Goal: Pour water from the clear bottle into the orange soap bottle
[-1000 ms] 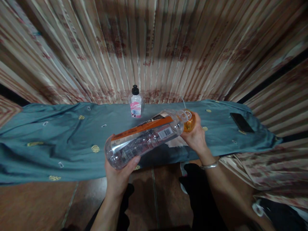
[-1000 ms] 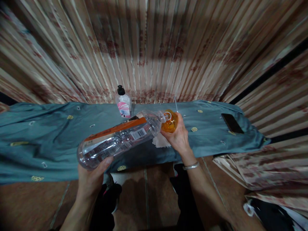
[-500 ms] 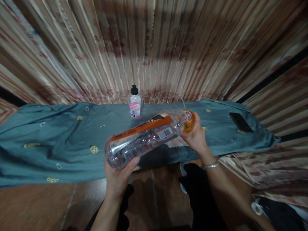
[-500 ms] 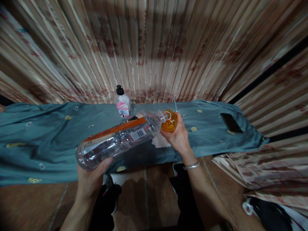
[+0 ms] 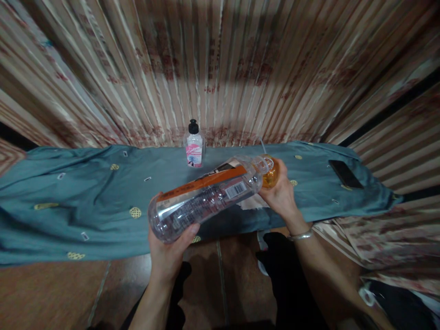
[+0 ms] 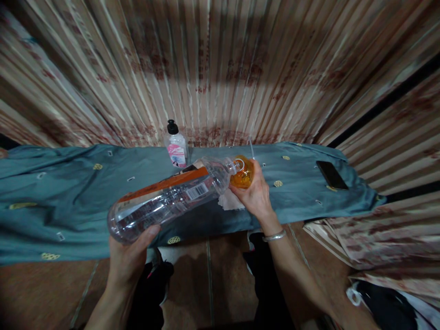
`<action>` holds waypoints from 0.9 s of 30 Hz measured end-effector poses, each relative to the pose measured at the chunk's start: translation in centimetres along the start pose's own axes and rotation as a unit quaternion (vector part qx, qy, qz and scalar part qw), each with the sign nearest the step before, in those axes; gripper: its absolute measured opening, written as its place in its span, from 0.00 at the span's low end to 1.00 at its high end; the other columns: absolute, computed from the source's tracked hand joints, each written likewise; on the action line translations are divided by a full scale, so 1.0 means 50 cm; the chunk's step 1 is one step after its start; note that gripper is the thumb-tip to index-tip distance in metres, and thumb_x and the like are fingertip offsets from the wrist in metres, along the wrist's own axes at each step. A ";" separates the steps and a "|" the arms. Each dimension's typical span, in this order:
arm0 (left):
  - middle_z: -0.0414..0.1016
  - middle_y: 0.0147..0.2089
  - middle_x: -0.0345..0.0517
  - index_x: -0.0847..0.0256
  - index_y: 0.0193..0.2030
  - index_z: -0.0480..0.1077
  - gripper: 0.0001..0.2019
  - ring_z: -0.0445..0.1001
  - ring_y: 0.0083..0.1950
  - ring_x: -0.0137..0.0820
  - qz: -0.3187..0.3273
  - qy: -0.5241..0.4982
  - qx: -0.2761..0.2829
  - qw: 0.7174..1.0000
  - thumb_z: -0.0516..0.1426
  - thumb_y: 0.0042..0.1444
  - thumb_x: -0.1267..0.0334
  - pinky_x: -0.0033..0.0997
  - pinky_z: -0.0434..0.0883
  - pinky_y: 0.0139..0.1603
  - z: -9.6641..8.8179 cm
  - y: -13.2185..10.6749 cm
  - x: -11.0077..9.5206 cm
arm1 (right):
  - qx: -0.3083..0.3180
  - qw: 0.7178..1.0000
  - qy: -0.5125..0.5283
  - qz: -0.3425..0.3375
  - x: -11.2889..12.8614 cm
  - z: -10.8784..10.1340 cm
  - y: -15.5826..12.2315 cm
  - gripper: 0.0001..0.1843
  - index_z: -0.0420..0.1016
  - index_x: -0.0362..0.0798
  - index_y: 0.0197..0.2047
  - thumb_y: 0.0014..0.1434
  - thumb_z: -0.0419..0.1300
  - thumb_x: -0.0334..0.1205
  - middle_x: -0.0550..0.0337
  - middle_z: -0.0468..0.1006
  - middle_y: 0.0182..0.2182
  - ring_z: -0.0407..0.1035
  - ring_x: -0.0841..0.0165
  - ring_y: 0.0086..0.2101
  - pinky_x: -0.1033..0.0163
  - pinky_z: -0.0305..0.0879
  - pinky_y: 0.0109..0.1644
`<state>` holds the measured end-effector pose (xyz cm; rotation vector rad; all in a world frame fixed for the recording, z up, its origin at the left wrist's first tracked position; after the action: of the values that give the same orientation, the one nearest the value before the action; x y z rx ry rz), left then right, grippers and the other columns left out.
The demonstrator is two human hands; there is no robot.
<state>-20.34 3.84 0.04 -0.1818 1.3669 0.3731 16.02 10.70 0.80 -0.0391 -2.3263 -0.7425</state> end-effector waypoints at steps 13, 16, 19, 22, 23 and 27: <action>0.86 0.58 0.55 0.57 0.74 0.74 0.55 0.85 0.63 0.56 -0.027 -0.008 0.026 0.999 0.84 0.36 0.51 0.58 0.78 0.71 0.013 0.000 0.006 | 0.008 1.000 0.002 -0.011 -0.008 0.004 0.000 0.61 0.57 0.49 0.79 0.54 0.76 0.69 0.34 0.80 0.68 0.81 0.38 0.63 0.28 0.79 0.67; 0.86 0.60 0.57 0.55 0.78 0.70 0.61 0.85 0.64 0.58 -0.037 -0.013 0.031 0.999 0.85 0.36 0.49 0.60 0.77 0.71 0.014 -0.001 0.010 | 0.001 1.000 0.006 -0.014 -0.007 0.003 0.000 0.61 0.58 0.50 0.79 0.55 0.75 0.70 0.36 0.82 0.66 0.82 0.38 0.61 0.27 0.80 0.65; 0.86 0.60 0.58 0.56 0.78 0.70 0.61 0.85 0.63 0.59 -0.040 -0.009 0.036 0.999 0.85 0.34 0.50 0.61 0.78 0.71 0.012 0.000 0.015 | -0.006 1.000 0.006 -0.012 -0.008 0.002 0.000 0.60 0.58 0.50 0.79 0.55 0.73 0.73 0.36 0.83 0.65 0.83 0.39 0.60 0.28 0.81 0.64; 0.87 0.58 0.55 0.56 0.75 0.73 0.58 0.85 0.63 0.58 -0.032 0.004 0.040 0.999 0.85 0.33 0.54 0.59 0.79 0.69 0.010 0.000 0.015 | -0.006 1.000 0.006 -0.008 -0.009 0.001 0.001 0.60 0.58 0.49 0.78 0.56 0.72 0.75 0.36 0.84 0.64 0.84 0.38 0.59 0.28 0.82 0.63; 0.87 0.58 0.55 0.56 0.74 0.74 0.57 0.85 0.63 0.58 -0.031 0.011 0.042 0.999 0.85 0.33 0.55 0.59 0.80 0.69 0.010 0.000 0.014 | -0.006 1.000 0.008 -0.008 -0.009 0.000 0.002 0.60 0.58 0.49 0.78 0.56 0.72 0.75 0.36 0.84 0.64 0.84 0.38 0.59 0.28 0.82 0.63; 0.88 0.55 0.54 0.56 0.70 0.77 0.53 0.85 0.63 0.58 -0.041 0.039 0.035 0.998 0.84 0.32 0.55 0.61 0.80 0.70 0.013 -0.006 0.010 | -0.008 1.000 0.005 -0.013 -0.009 -0.002 0.003 0.59 0.59 0.51 0.78 0.56 0.72 0.74 0.38 0.84 0.64 0.84 0.39 0.59 0.29 0.82 0.63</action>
<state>-19.55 3.87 -0.35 -0.1955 1.4431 0.2503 16.42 10.85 0.65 -0.0121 -2.3161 -0.7722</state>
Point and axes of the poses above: each hand's wrist, its own y-axis towards the middle knuckle, its own z-axis out of the palm, x = y × z, the point moved 7 cm from there along y, towards the middle knuckle
